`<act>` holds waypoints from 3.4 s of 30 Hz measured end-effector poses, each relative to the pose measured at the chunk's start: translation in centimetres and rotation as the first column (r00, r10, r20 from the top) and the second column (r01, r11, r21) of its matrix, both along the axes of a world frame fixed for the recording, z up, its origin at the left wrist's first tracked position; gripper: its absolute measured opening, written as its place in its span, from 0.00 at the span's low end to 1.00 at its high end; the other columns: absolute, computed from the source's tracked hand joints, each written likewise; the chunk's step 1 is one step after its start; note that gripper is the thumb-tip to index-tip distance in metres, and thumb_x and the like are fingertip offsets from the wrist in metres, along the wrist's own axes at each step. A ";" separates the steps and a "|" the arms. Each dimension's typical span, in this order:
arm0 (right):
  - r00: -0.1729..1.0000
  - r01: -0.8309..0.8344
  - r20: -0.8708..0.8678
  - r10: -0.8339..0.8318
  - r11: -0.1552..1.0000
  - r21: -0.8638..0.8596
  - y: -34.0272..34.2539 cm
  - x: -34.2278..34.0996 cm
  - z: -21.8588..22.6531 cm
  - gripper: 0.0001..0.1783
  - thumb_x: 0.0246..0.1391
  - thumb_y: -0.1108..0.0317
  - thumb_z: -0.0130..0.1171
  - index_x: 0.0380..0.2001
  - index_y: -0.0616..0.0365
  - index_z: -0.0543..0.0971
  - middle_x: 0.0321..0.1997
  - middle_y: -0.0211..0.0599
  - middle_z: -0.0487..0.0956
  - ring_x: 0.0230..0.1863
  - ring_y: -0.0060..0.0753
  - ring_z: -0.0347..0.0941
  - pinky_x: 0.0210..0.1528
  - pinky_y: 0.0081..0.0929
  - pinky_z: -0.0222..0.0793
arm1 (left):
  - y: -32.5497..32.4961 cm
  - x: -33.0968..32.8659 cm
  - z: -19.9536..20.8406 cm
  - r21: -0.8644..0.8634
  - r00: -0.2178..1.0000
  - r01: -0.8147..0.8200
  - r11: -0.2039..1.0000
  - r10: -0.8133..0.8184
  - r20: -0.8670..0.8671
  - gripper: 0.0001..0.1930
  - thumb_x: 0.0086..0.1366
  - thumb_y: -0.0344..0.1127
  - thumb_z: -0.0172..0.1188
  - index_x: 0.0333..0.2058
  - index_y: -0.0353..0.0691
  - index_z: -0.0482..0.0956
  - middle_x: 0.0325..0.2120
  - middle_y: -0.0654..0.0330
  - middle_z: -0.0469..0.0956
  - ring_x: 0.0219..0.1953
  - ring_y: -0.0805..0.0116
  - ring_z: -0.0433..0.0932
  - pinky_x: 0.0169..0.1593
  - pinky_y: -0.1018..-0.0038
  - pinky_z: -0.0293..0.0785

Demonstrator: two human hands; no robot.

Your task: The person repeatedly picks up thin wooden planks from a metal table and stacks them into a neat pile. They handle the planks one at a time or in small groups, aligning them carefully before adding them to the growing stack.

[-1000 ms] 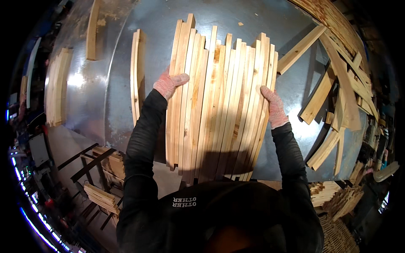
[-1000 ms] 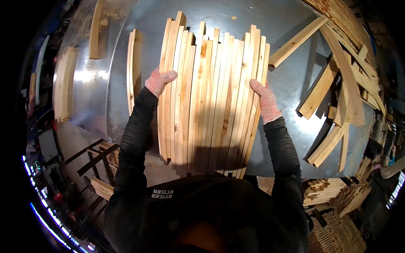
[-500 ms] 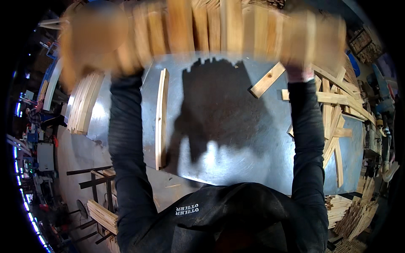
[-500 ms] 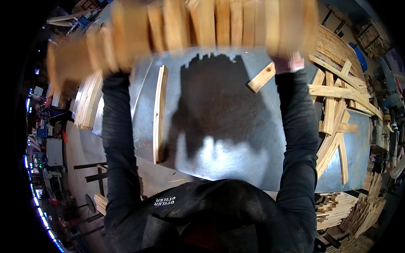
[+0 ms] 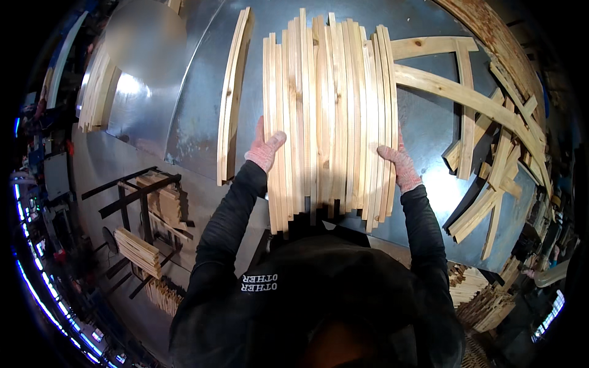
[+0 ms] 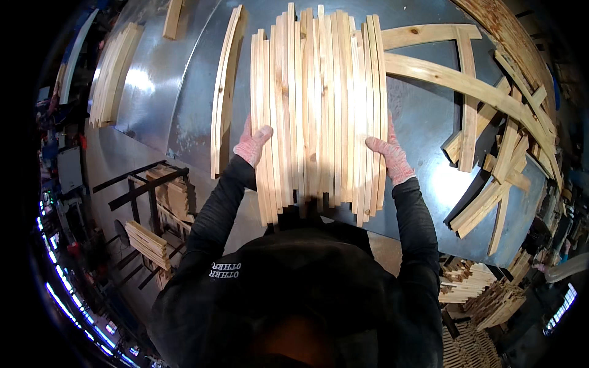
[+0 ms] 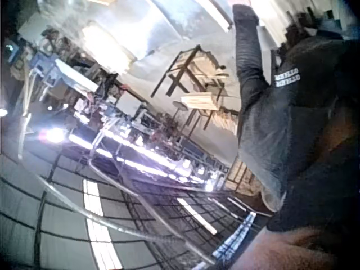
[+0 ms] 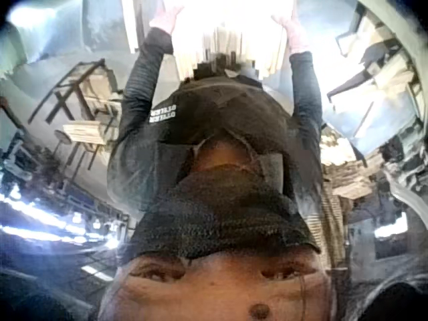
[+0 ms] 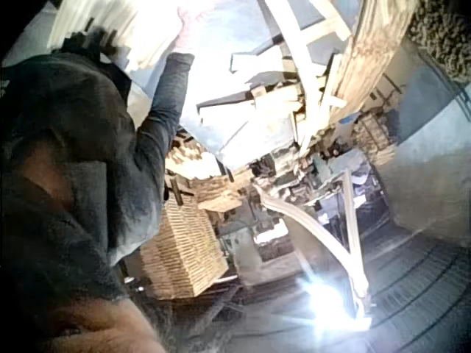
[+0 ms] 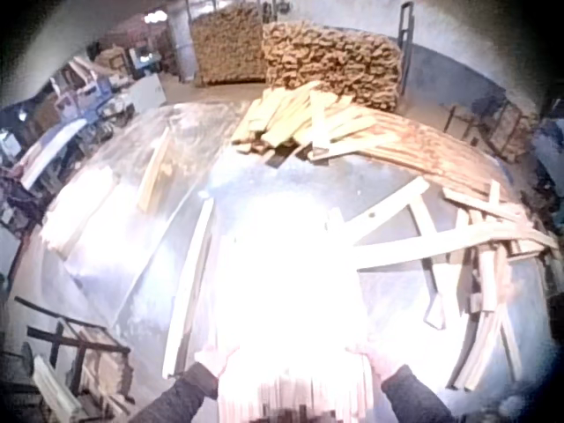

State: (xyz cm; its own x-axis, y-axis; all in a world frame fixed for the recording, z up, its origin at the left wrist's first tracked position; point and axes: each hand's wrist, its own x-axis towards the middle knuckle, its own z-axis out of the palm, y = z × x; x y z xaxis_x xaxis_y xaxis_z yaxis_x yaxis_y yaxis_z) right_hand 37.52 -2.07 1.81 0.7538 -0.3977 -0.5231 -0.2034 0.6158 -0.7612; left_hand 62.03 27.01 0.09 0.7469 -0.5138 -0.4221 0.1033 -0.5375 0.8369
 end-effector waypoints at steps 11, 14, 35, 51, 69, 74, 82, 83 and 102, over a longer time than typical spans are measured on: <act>0.984 -0.122 -0.150 0.093 0.973 -0.195 -0.8 0.6 1.5 0.63 0.44 0.72 0.73 0.73 0.53 0.39 0.66 0.41 0.66 0.64 0.33 0.64 0.66 0.29 0.58 | 4.8 8.9 3.4 0.745 0.947 0.056 0.665 -0.272 0.171 0.34 0.56 0.61 0.59 0.49 0.36 0.77 0.44 0.43 0.79 0.49 0.47 0.77 0.55 0.60 0.71; 0.987 -0.135 -0.116 0.115 0.974 -0.183 -0.3 1.2 2.5 0.64 0.43 0.72 0.73 0.73 0.53 0.38 0.66 0.42 0.66 0.64 0.34 0.64 0.66 0.28 0.58 | 2.0 5.8 2.6 0.664 0.962 0.027 0.747 -0.200 0.185 0.27 0.58 0.56 0.54 0.44 0.36 0.78 0.41 0.43 0.80 0.46 0.45 0.78 0.50 0.59 0.73; 0.978 -0.175 0.076 0.196 0.959 -0.223 0.8 0.0 -3.3 0.63 0.48 0.76 0.68 0.72 0.53 0.31 0.64 0.49 0.65 0.59 0.37 0.66 0.60 0.27 0.65 | 6.8 -3.2 2.3 0.463 0.882 -0.239 0.854 -0.008 0.471 0.23 0.58 0.53 0.55 0.41 0.39 0.77 0.34 0.46 0.80 0.40 0.47 0.78 0.45 0.62 0.72; 0.981 0.035 0.192 0.003 0.980 -0.196 5.5 7.6 -21.4 0.65 0.49 0.71 0.69 0.72 0.45 0.28 0.49 0.40 0.73 0.46 0.31 0.71 0.55 0.25 0.67 | -0.3 8.8 -2.8 0.584 0.550 -0.337 0.739 -0.349 0.759 0.18 0.57 0.48 0.60 0.41 0.42 0.78 0.35 0.47 0.80 0.39 0.48 0.78 0.41 0.64 0.74; 0.784 -0.389 0.598 0.167 0.883 0.262 -15.1 -9.2 -16.9 0.34 0.52 0.65 0.61 0.59 0.66 0.61 0.42 0.51 0.75 0.43 0.51 0.78 0.47 0.41 0.79 | -8.4 -31.8 2.2 -0.099 0.766 -0.125 0.987 0.160 0.623 0.17 0.65 0.34 0.55 0.51 0.35 0.74 0.35 0.63 0.79 0.34 0.72 0.76 0.39 0.73 0.74; 0.702 -0.617 0.596 0.390 0.751 0.235 -27.6 -18.2 -18.0 0.38 0.47 0.59 0.67 0.56 0.72 0.67 0.48 0.55 0.77 0.45 0.52 0.78 0.50 0.40 0.77 | -6.5 -41.3 -10.0 0.337 0.838 -0.018 0.941 -0.170 0.518 0.19 0.57 0.34 0.58 0.48 0.43 0.75 0.33 0.58 0.79 0.32 0.61 0.79 0.34 0.67 0.75; 0.686 -0.656 0.225 0.692 0.453 0.604 -38.1 -20.8 -28.0 0.36 0.63 0.54 0.56 0.71 0.40 0.56 0.43 0.36 0.69 0.38 0.27 0.66 0.36 0.25 0.70 | -13.8 -30.1 -12.8 0.395 0.061 0.517 0.760 -0.492 0.868 0.27 0.44 0.34 0.61 0.47 0.38 0.75 0.40 0.55 0.77 0.44 0.52 0.77 0.46 0.57 0.75; 0.535 -0.843 -0.004 0.845 0.533 -0.069 -39.2 -22.4 -27.4 0.41 0.59 0.54 0.60 0.72 0.37 0.53 0.46 0.37 0.72 0.41 0.27 0.68 0.40 0.24 0.71 | -16.1 -29.9 -11.4 0.481 0.070 0.528 0.699 -0.601 0.796 0.27 0.42 0.33 0.62 0.47 0.37 0.75 0.41 0.54 0.78 0.46 0.48 0.77 0.47 0.55 0.75; 0.732 -0.679 -0.677 0.084 0.173 -0.713 -52.4 -41.3 -26.9 0.57 0.38 0.66 0.70 0.71 0.39 0.51 0.62 0.50 0.69 0.63 0.54 0.66 0.64 0.39 0.63 | -38.8 -32.9 -16.2 0.838 -0.182 0.522 0.160 -0.939 0.293 0.23 0.37 0.48 0.67 0.35 0.46 0.83 0.65 0.41 0.57 0.68 0.42 0.53 0.69 0.46 0.45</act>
